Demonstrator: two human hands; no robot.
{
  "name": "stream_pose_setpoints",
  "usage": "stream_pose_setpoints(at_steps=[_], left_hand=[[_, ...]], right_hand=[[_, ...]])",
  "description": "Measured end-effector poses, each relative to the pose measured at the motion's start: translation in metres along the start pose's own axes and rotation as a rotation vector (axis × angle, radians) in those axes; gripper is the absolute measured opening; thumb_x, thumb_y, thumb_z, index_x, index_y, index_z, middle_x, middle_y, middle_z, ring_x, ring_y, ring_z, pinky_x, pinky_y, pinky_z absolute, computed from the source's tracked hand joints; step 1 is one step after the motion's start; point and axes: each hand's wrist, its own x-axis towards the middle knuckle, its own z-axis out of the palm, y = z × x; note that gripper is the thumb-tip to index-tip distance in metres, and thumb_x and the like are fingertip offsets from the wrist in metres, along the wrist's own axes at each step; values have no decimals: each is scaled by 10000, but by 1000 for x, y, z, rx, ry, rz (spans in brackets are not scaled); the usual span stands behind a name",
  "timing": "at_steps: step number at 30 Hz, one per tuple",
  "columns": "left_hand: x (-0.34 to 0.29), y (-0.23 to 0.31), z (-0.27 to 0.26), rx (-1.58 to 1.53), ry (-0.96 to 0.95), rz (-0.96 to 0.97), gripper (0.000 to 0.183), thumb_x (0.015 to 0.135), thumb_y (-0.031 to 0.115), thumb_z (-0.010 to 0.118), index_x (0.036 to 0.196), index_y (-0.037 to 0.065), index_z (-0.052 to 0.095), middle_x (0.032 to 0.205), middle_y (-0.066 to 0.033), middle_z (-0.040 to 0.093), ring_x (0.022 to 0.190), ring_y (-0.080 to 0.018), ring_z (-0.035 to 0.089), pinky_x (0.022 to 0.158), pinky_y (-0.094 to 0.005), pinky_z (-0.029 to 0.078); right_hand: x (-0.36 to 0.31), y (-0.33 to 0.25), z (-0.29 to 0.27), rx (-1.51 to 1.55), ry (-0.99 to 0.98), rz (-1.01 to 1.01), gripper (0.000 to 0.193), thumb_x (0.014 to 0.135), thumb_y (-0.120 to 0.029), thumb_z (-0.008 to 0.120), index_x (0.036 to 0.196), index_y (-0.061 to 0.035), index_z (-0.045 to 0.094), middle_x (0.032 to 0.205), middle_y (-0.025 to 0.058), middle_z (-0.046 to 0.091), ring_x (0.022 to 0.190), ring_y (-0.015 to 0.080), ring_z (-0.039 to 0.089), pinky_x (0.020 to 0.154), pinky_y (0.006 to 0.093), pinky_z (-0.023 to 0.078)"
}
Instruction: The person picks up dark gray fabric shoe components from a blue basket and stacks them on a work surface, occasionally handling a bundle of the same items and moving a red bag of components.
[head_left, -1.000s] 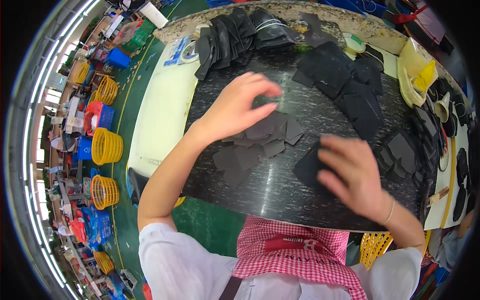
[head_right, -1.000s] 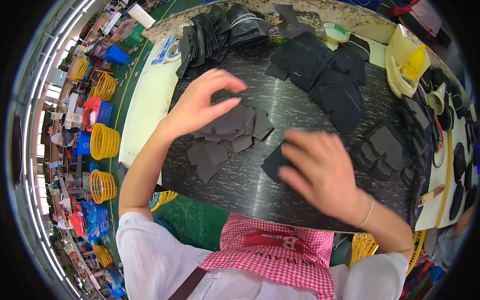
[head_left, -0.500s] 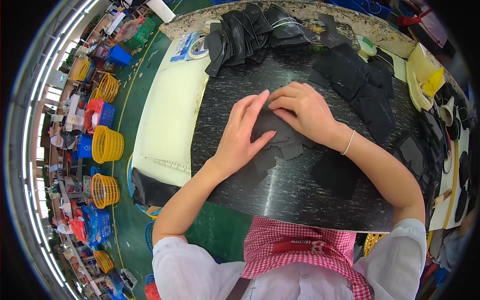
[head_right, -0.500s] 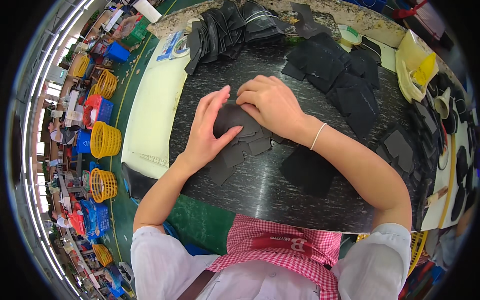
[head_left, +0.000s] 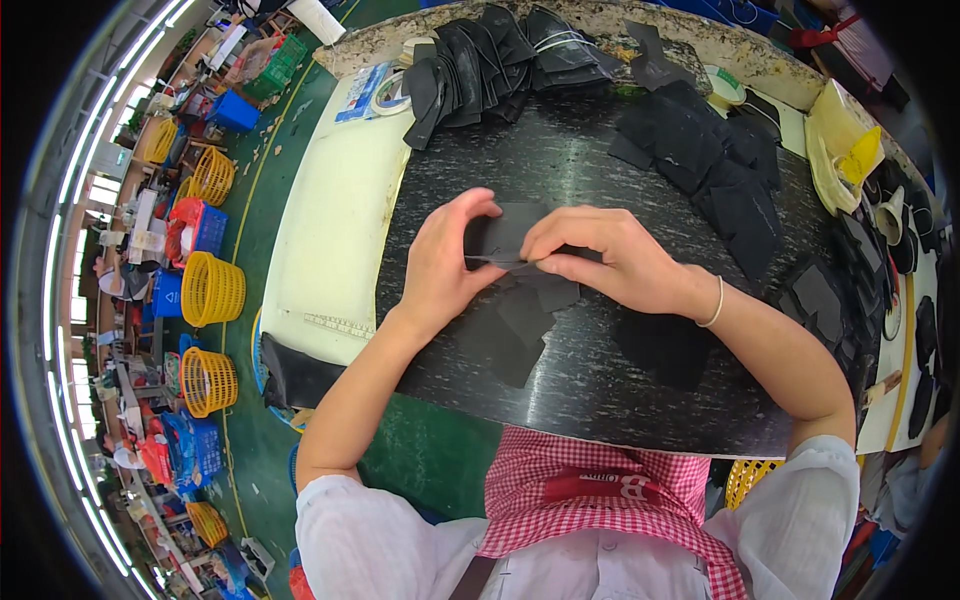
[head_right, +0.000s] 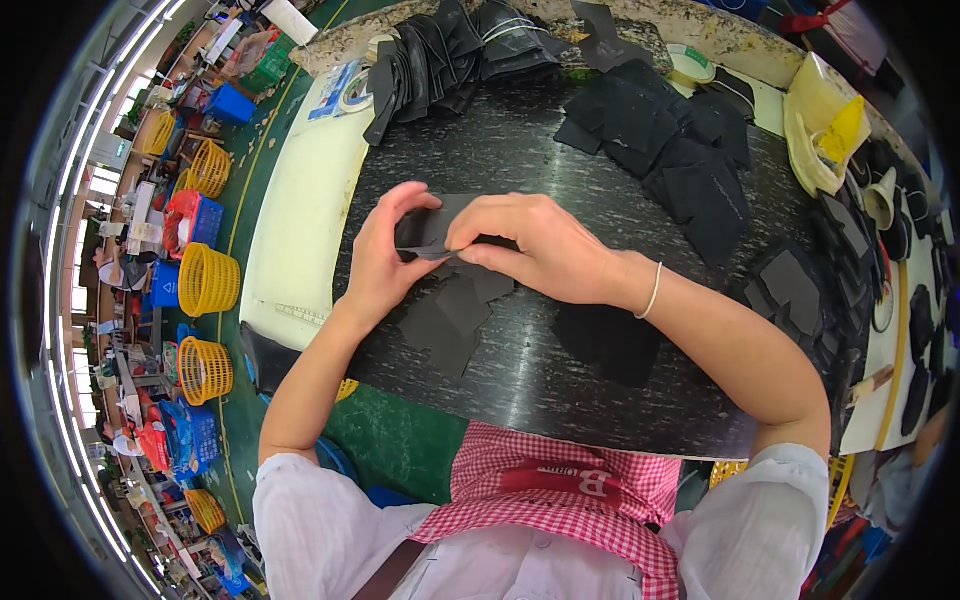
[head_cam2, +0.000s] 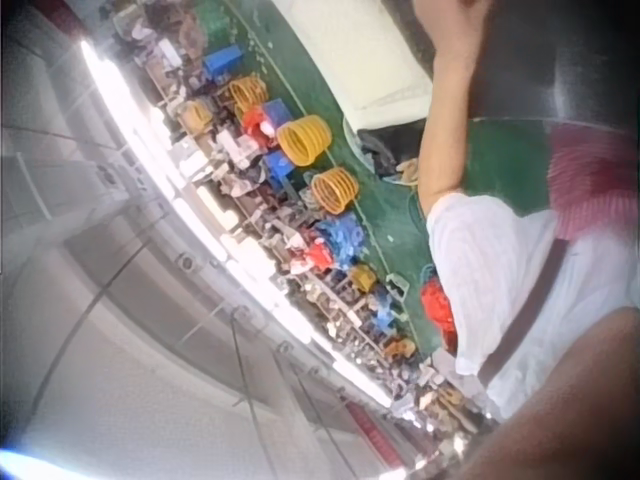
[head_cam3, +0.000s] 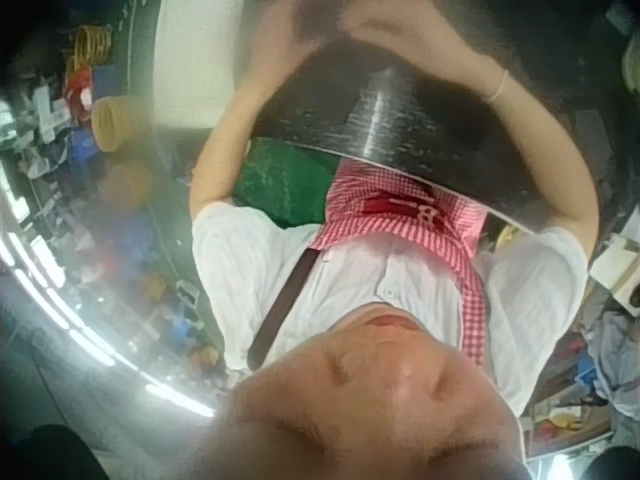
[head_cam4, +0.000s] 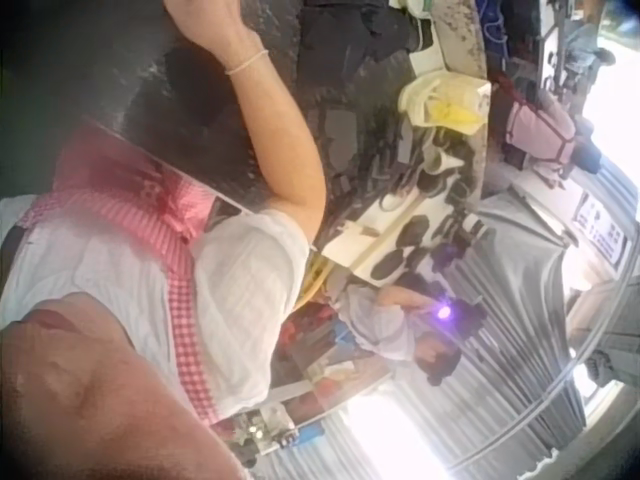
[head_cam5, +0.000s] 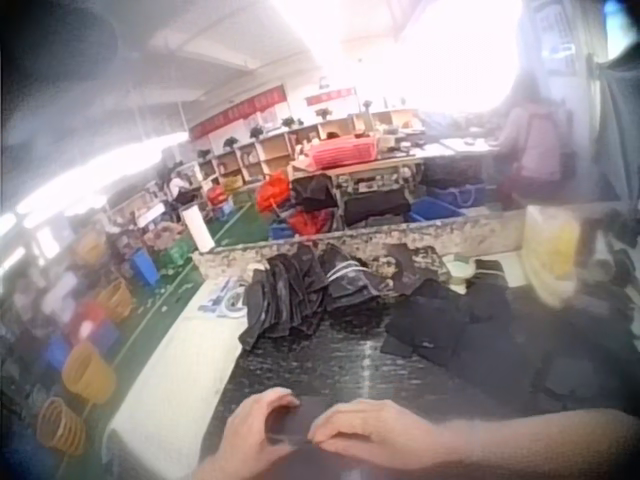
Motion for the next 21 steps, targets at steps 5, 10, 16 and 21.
stream_pose_setpoints(at_steps=[5,10,16,21], left_hand=[[3,0,-5,181,-58,205,510,667,78,792,1137,55,592,1162,-93,622,1089,-273,594,988,-399,429],[8,9,-18,41,-123,163,300,845,120,629,1134,43,638,1212,-109,618,1156,-263,555,1070,-441,332],[-9,15,9,-730,28,-297,302,975,218,513,1114,-16,644,1088,-133,659,1011,-209,625,887,-305,471],[6,18,41,-918,63,-299,240,877,198,560,880,20,720,871,-114,705,855,-163,636,810,-292,461]], right_hand=[[-16,3,-6,64,84,74,109,889,-72,599,978,-10,616,1004,89,654,912,214,629,804,322,486],[3,4,-12,-41,96,164,181,876,-91,613,1046,-32,603,916,109,653,823,252,642,741,336,502],[17,5,-1,-550,139,-202,195,744,-92,706,938,-82,691,944,75,663,831,267,633,721,350,496],[1,3,-10,-857,25,-669,267,665,-7,646,927,38,671,988,118,647,891,287,638,787,407,513]])
